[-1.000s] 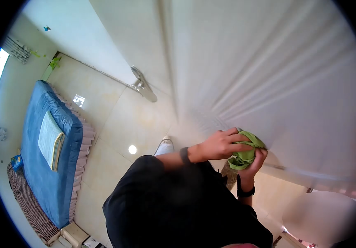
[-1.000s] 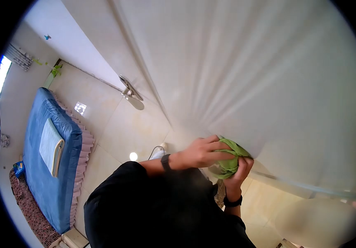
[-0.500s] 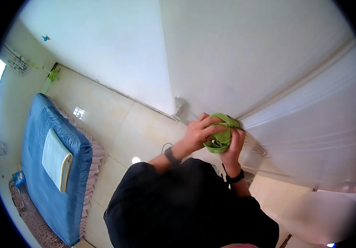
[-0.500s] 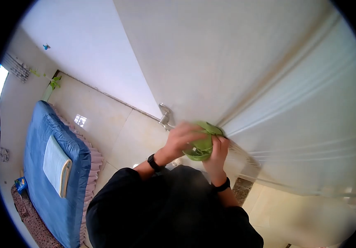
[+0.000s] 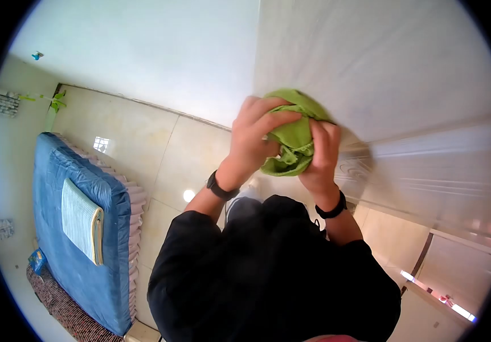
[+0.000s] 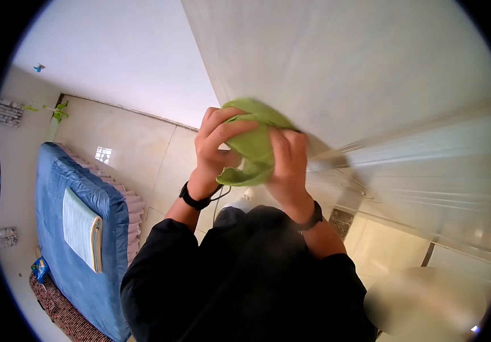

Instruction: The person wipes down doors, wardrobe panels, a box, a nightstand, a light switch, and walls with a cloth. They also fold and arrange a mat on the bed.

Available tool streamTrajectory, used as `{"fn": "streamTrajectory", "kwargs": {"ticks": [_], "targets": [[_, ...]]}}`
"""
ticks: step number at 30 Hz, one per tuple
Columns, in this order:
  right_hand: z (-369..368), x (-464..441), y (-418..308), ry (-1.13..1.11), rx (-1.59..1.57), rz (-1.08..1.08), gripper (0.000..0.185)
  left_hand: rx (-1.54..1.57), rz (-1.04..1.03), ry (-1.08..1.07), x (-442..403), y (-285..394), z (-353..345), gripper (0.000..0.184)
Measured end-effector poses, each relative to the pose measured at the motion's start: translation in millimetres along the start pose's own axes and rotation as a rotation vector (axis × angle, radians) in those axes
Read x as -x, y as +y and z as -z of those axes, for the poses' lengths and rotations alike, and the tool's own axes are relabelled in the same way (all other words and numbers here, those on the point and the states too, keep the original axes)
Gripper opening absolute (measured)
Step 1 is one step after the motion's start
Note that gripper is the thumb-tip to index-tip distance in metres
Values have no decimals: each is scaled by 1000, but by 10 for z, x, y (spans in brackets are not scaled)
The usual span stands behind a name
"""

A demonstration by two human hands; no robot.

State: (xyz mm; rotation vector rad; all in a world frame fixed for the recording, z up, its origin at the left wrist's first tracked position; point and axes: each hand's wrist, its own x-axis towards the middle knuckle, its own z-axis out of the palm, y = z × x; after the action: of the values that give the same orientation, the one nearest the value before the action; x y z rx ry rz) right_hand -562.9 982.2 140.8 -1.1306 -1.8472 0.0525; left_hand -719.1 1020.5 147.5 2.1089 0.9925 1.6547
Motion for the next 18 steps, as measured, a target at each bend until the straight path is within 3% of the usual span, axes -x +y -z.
{"fn": "streamTrajectory", "kwargs": {"ticks": [5,12,15,18], "targets": [[-417,356,188,-221,-58,-102,51,-75,261,-106,474,-279,72,55],[-473,572,222,-281,-109,-223,55,-78,350,-231,733,-286,101,56],[-308,566,189,-259,-104,-219,48,-147,349,-242,831,-202,3,56],[-158,714,305,-277,-75,-296,48,-184,238,-278,807,-85,-165,53]]}}
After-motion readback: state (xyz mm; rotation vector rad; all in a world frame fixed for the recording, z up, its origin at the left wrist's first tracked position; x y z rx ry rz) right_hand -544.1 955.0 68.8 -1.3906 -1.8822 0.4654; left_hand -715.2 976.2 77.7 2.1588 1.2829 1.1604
